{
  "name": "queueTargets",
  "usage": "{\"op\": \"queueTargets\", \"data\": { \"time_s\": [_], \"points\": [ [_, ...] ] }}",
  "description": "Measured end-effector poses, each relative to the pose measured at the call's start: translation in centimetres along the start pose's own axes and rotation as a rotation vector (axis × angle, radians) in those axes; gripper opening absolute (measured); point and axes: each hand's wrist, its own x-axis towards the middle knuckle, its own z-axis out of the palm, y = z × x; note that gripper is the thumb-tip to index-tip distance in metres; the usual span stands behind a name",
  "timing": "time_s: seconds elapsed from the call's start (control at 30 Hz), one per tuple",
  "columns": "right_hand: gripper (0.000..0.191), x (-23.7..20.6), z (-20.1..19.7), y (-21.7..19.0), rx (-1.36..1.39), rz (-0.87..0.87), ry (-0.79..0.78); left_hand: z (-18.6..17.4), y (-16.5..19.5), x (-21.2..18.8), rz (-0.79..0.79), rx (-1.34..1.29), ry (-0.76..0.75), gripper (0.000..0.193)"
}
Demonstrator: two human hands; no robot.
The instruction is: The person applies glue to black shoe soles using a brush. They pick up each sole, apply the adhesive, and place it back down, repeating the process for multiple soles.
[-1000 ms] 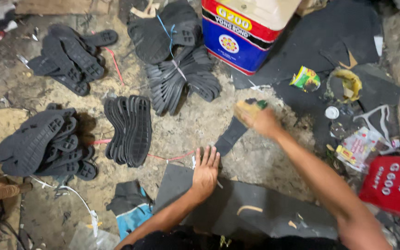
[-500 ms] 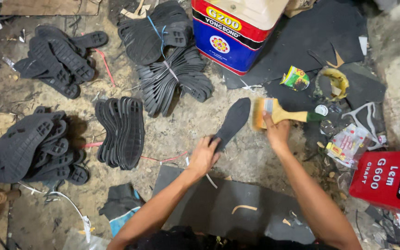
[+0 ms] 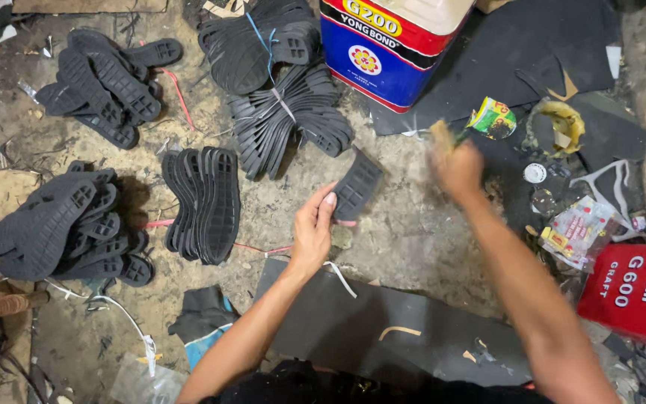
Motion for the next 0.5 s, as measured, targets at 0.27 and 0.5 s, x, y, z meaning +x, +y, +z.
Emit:
{"op": "queueTargets", "data": {
  "time_s": [0.27,0.5],
  "points": [
    [0.033,-3.8,-0.7,-0.4,0.88,-0.03,0.284,1.8,-6.3,-3.8,-0.134,0.732,0.007,0.052],
    [0.039,-8.9,3.1,-3.5,0.671,-0.442,-0.319,1.5,-10.7,-7.5,0.082,1.914,-0.679,0.066]
  ]
}}
